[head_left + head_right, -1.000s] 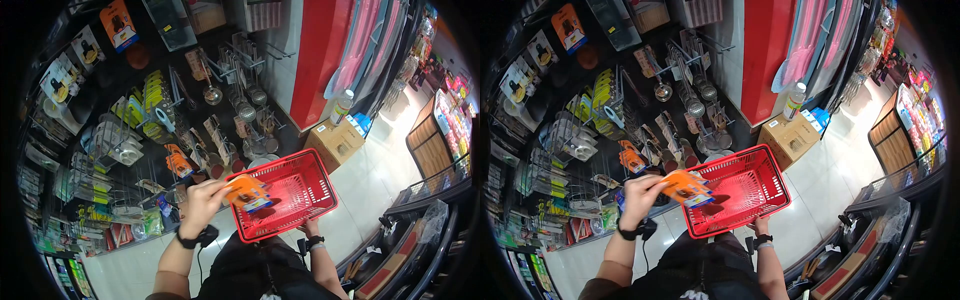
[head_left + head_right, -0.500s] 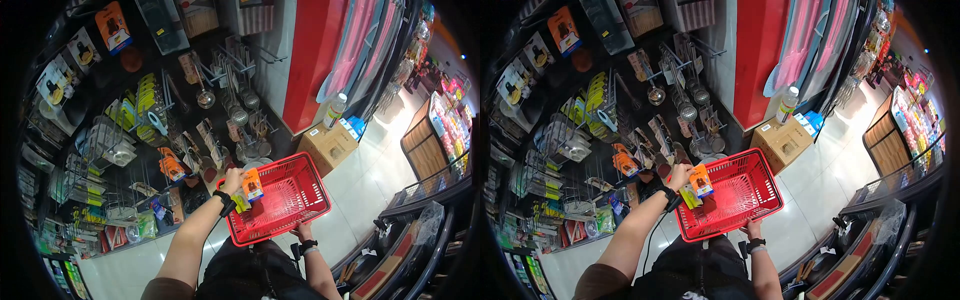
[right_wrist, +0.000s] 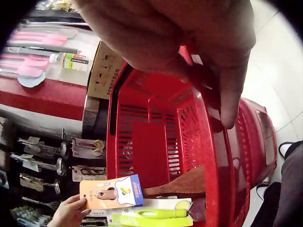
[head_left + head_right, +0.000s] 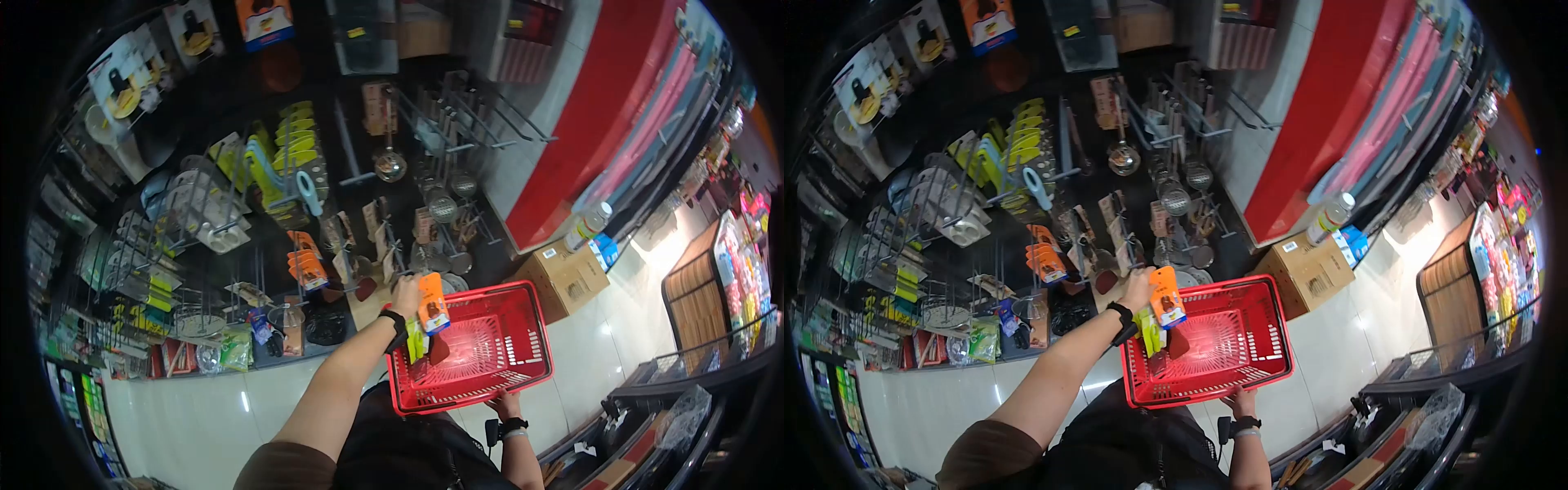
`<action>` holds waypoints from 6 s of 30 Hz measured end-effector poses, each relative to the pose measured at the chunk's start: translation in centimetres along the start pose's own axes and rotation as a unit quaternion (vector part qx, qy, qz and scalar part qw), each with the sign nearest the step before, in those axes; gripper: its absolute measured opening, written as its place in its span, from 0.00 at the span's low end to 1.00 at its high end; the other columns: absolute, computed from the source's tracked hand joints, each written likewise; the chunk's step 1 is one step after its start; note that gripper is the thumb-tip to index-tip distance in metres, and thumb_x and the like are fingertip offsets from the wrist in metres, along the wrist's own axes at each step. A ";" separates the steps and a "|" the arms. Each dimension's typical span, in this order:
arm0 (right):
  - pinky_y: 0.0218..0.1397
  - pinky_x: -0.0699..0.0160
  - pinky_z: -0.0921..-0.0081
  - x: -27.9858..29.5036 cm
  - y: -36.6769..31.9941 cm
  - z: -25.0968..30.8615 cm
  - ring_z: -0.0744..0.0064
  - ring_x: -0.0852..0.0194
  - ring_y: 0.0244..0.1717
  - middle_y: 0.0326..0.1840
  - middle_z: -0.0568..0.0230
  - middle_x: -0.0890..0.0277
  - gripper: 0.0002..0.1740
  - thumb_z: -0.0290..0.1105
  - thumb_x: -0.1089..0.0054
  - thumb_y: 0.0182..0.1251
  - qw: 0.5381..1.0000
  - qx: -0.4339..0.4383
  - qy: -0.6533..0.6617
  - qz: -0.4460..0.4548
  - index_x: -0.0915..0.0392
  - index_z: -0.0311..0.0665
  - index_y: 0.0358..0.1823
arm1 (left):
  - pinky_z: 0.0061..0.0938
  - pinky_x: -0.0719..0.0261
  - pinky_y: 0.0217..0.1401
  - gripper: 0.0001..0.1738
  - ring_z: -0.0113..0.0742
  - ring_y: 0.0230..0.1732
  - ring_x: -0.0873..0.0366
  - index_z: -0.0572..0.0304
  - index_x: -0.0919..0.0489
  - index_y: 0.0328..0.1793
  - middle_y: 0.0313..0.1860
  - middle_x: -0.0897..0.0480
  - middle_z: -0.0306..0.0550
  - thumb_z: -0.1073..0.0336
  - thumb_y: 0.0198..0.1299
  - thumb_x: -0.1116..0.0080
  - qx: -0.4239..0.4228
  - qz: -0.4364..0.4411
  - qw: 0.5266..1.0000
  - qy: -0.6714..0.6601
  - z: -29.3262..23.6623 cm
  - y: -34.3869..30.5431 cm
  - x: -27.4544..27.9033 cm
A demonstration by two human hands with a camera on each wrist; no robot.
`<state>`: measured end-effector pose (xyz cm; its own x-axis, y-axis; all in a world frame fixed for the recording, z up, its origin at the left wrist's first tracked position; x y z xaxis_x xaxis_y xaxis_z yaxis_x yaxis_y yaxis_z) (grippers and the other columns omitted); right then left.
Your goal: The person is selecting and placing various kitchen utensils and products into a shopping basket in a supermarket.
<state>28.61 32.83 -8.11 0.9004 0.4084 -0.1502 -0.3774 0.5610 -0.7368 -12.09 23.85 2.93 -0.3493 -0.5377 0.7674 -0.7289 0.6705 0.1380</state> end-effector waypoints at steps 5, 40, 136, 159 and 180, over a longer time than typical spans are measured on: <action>0.46 0.20 0.46 0.0 0.1 0.0 0.46 0.28 0.50 0.57 0.46 0.38 0.22 0.26 0.59 0.67 1.000 0.004 -0.005 0.004 0.51 0.41 0.60 | 0.41 0.28 0.49 0.19 0.54 0.44 0.26 0.66 0.24 0.47 0.40 0.21 0.56 0.67 0.48 0.41 -0.129 0.004 0.991 -0.027 -1.3 -3.2 4.2; 0.40 0.16 0.54 0.3 0.0 -0.2 0.53 0.25 0.44 0.53 0.51 0.34 0.23 0.28 0.60 0.69 0.999 -0.010 -0.016 -0.049 0.54 0.48 0.61 | 0.41 0.24 0.38 0.04 0.56 0.29 0.23 0.61 0.19 0.24 0.22 0.22 0.58 0.69 0.43 0.41 0.081 0.007 0.984 0.160 20.4 -3.5 22.1; 0.38 0.17 0.49 1.9 2.1 -2.0 0.50 0.26 0.40 0.49 0.50 0.36 0.20 0.27 0.59 0.68 0.998 -0.001 0.005 -0.067 0.53 0.48 0.57 | 0.27 0.27 0.47 0.24 0.37 0.45 0.22 0.66 0.30 0.59 0.46 0.20 0.54 0.70 0.55 0.43 -0.040 -0.240 0.958 -0.148 1.5 8.5 37.2; 0.39 0.17 0.55 2.0 2.0 -2.3 0.57 0.25 0.43 0.53 0.54 0.34 0.24 0.31 0.56 0.68 0.998 0.013 -0.001 -0.066 0.54 0.50 0.62 | 0.13 0.30 0.35 0.10 0.18 0.32 0.27 0.73 0.20 0.42 0.31 0.19 0.40 0.77 0.52 0.38 -0.039 -0.289 0.901 -0.321 -5.3 -1.8 35.0; 0.39 0.16 0.53 0.2 -0.3 0.1 0.53 0.22 0.43 0.53 0.49 0.34 0.23 0.28 0.58 0.69 0.998 0.017 -0.011 -0.066 0.57 0.44 0.60 | 0.18 0.24 0.38 0.08 0.24 0.33 0.21 0.69 0.17 0.38 0.33 0.16 0.44 0.75 0.51 0.37 -0.035 0.018 0.940 -0.339 -18.8 -6.5 16.1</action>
<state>28.88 32.82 -7.79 0.9379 0.3448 -0.0393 -0.2639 0.6352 -0.7259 -1.90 20.42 26.18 -0.6858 -0.6999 0.1995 -0.6770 0.7141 0.1779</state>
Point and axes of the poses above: each hand's wrist, its own y-axis towards the middle knuckle, its own x-axis out of the back of the hand, z = x × y, the point moved 6 cm from there along y, towards the middle knuckle
